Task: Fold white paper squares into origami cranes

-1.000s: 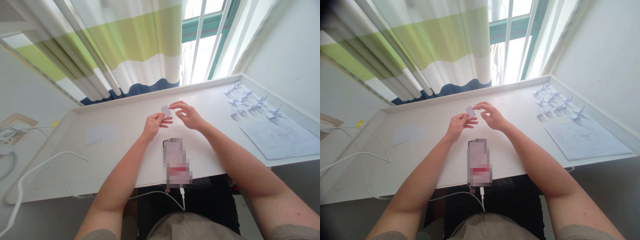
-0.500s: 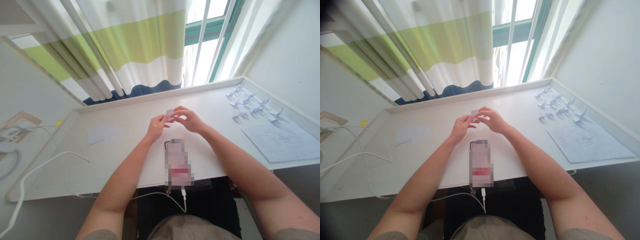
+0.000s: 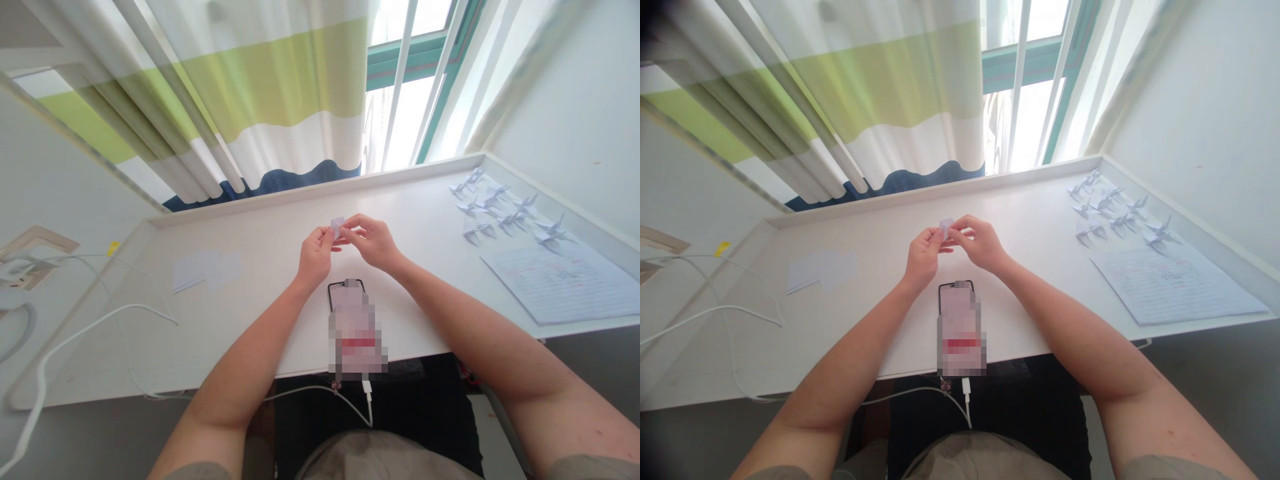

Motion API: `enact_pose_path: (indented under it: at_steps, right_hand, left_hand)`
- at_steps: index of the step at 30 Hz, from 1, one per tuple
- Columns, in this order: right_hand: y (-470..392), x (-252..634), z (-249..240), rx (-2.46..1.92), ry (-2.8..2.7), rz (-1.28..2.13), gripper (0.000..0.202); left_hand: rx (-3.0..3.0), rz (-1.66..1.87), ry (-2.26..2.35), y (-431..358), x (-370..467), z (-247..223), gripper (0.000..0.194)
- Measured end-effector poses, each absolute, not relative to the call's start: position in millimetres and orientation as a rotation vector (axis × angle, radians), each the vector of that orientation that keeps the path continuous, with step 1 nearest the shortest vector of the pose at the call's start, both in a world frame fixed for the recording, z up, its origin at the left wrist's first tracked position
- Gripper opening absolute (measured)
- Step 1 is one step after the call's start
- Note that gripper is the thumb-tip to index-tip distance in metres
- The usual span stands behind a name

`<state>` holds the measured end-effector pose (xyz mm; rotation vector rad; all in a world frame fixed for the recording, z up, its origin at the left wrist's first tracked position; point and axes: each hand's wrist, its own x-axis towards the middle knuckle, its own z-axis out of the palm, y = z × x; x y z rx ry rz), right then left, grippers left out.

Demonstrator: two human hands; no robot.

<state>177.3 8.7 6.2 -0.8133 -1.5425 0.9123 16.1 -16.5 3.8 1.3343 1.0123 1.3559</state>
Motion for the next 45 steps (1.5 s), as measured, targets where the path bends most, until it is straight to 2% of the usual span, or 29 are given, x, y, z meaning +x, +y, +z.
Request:
enact_pose_path:
  at_steps: [11,20,34,42,45]
  right_hand:
    - [4,172,9,-0.823,-1.466,0.909,0.036]
    - [-4,164,7,-0.865,-1.444,0.837,0.03]
    - [-6,166,14,-0.891,-1.34,0.889,0.034]
    - [-6,167,13,-0.814,-1.33,0.897,0.028]
    - [-5,168,13,-0.773,-1.345,0.935,0.035]
  left_hand:
    - [1.257,1.404,1.048,-23,21,11,0.051]
    - [1.237,1.516,1.123,-27,28,15,0.054]
    - [1.301,1.394,1.044,-33,27,18,0.05]
    - [1.276,1.358,1.038,-29,25,14,0.052]
    - [1.285,1.347,1.052,-28,24,14,0.053]
